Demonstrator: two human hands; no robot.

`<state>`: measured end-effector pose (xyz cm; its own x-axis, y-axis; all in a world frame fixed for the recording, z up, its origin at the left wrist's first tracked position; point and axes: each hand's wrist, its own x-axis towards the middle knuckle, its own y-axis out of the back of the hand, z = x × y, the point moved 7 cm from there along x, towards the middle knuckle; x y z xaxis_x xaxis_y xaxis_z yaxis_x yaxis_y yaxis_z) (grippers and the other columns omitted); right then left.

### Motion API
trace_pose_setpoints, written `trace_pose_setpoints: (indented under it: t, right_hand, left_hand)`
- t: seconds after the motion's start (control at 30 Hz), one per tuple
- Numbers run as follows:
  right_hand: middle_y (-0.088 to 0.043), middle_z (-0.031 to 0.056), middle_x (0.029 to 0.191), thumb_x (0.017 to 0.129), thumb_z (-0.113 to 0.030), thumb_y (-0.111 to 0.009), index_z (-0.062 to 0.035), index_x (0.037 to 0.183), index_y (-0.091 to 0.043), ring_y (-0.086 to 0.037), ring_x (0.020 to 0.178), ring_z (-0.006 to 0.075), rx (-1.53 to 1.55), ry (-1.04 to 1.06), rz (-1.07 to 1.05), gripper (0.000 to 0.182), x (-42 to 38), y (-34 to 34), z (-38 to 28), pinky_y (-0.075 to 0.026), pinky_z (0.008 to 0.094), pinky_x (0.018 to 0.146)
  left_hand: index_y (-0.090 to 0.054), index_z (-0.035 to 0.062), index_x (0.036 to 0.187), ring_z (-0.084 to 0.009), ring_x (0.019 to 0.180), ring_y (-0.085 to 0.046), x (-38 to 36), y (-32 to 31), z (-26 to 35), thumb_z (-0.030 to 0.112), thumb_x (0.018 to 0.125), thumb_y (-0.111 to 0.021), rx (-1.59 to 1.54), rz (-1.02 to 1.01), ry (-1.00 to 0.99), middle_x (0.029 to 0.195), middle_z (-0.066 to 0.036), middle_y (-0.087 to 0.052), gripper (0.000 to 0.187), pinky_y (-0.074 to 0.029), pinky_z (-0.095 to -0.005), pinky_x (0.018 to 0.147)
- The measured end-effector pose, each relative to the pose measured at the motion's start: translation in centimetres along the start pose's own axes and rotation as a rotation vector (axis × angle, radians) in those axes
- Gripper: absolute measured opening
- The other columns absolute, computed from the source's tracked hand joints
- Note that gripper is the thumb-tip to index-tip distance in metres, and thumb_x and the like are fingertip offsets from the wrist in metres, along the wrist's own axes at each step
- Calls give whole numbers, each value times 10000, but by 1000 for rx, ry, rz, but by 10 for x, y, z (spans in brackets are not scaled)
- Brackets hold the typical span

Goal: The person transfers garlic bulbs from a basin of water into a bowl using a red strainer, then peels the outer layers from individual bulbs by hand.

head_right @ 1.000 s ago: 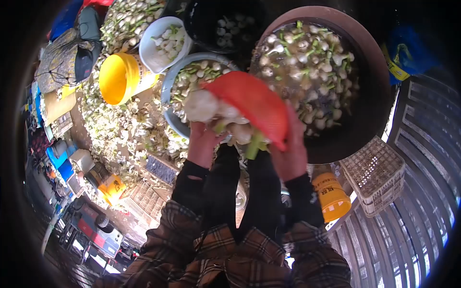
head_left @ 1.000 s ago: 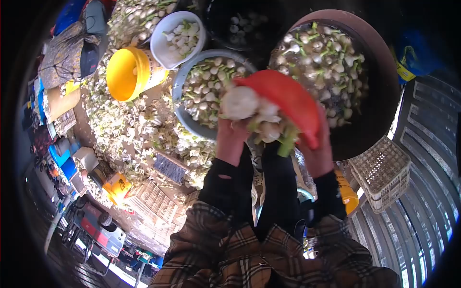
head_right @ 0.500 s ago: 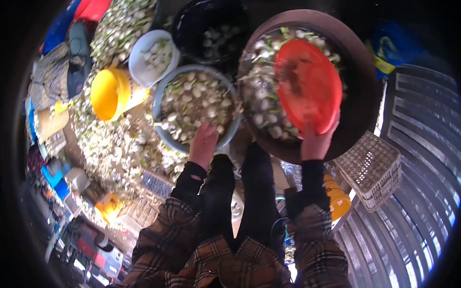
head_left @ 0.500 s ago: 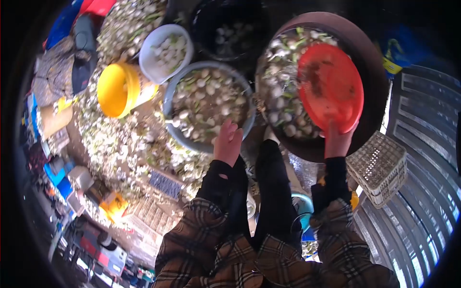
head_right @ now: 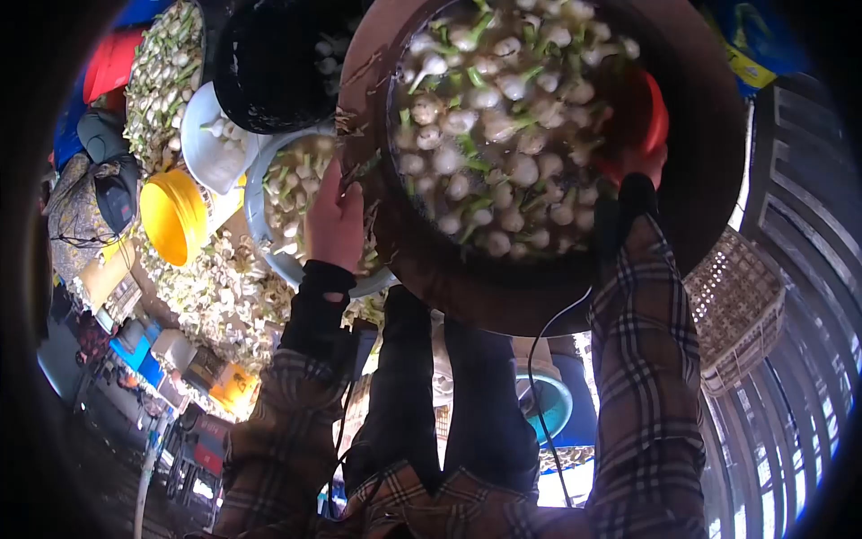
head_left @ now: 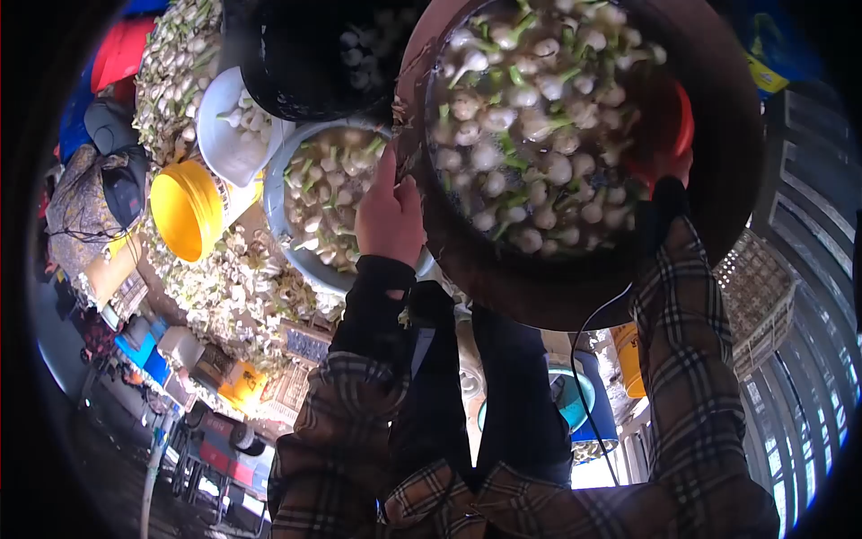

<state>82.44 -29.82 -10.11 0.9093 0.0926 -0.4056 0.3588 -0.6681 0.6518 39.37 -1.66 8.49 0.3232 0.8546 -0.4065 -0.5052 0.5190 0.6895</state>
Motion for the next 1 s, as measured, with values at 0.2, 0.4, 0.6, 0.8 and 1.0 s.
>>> trace_pose_setpoints:
  t: [0.2, 0.4, 0.6, 0.8, 1.0]
  right_hand:
    - [-655, 120, 874, 865, -104, -574, -9, 1119, -548, -672, 717, 249, 359, -95, -623, 272, -20, -126, -30, -578, 383, 572]
    - [-661, 127, 890, 856, -134, -580, -17, 1032, -572, -653, 711, 251, 589, -564, -687, 212, -80, -204, -7, -551, 369, 559]
    - [-594, 108, 742, 810, -123, -607, -8, 958, -547, -602, 589, 260, 684, -619, -772, 196, -120, -190, -13, -530, 367, 496]
    - [-600, 104, 792, 806, -104, -600, 21, 1049, -528, -615, 685, 231, 627, -457, -818, 282, -169, -122, -46, -494, 329, 483]
    - [-620, 75, 974, 800, -102, -581, -39, 1213, -491, -597, 748, 162, 599, -363, -932, 427, -226, -57, -88, -469, 299, 490]
  left_hand:
    - [-411, 60, 1371, -349, 722, -641, 1, 0, -4, 122, 902, -490, 24, 43, -94, 842, -206, -648, 479, -489, -422, 651]
    - [-408, 53, 1373, -328, 779, -657, 1, -5, -13, 109, 905, -495, -74, 24, -56, 902, -211, -655, 480, -502, -386, 683]
    - [-401, 91, 1388, -305, 673, -624, 1, -2, -11, 156, 906, -523, -30, -22, 24, 726, -145, -615, 501, -468, -391, 616]
    - [-387, 124, 1413, -305, 1024, -577, -3, 14, 13, 172, 884, -555, 10, 55, -115, 1099, -184, -589, 557, -436, -403, 889]
    - [-276, 113, 1456, -364, 1282, -383, -30, -13, 71, 181, 778, -697, -218, -4, -323, 1402, -194, -377, 801, -306, -432, 1071]
